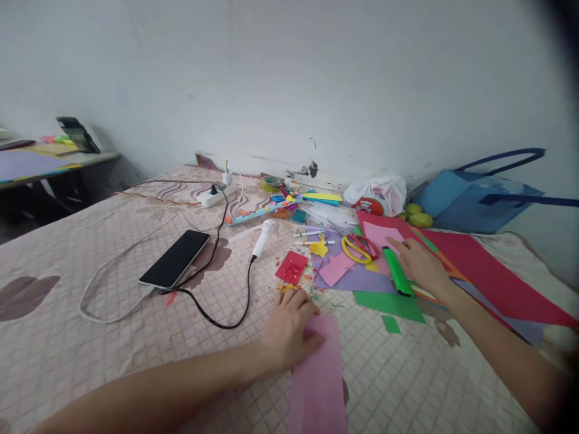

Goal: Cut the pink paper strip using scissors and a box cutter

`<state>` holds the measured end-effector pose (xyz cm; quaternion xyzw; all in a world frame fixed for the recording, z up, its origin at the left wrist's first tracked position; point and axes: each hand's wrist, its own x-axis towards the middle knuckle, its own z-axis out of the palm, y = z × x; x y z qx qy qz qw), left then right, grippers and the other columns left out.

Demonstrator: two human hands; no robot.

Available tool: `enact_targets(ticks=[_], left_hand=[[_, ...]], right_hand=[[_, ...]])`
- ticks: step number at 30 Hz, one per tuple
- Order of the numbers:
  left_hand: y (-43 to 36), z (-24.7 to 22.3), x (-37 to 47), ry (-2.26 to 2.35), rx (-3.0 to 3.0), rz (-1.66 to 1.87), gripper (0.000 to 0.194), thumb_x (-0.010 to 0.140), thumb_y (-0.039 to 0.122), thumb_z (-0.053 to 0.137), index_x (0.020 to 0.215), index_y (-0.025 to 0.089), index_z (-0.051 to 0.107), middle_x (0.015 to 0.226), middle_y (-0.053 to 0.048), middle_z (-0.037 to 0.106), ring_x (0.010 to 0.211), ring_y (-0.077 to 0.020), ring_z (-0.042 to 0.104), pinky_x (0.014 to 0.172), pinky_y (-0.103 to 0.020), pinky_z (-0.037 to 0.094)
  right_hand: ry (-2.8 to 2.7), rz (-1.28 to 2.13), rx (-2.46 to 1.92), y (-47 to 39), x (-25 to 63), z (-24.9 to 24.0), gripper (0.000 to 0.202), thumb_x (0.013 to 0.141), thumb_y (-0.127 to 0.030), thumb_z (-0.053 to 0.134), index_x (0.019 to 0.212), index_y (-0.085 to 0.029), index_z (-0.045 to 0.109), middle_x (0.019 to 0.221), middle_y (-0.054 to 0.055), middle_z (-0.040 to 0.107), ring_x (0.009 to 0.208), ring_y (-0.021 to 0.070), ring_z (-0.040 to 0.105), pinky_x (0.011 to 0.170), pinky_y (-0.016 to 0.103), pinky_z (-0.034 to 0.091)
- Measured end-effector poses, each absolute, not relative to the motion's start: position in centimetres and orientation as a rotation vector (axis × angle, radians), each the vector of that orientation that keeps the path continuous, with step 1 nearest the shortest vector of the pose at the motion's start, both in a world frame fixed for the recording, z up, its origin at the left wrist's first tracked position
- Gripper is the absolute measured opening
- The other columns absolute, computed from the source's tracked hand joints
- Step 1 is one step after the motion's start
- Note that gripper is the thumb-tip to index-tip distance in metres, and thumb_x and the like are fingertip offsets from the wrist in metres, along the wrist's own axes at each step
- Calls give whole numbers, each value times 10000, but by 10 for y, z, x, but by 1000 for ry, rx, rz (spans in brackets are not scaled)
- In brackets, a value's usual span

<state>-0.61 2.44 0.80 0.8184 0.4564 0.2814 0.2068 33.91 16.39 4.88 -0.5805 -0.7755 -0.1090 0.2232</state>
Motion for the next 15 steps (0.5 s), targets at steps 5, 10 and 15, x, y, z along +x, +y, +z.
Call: enact_targets(ticks=[5,10,15], left_hand=[[23,9,-6,1177,2388,834,293,738,207,695,1012,199,592,1084,-45,598,1041,-232,488,901,-408,342],[11,17,-12,741,2624,771,194,854,325,596,986,184,577,1092,-37,623,992,-190,538,885,-357,362],[-8,11,-19,330,2749,635,287,867,420,558,1034,188,572,1115,-37,632,1022,-185,568,942,-327,374]], right_hand=[[-2025,176,-1482,152,222,49,246,861,-331,449,949,-196,635,849,80,675,742,204,628,640,319,503],[-1958,617,-1431,160,82,33,346,763,-496,620,933,-194,615,751,13,683,665,168,641,574,258,472],[-1758,808,-1492,185,22,30,375,681,-556,682,736,-200,577,585,23,617,666,215,633,575,283,420]])
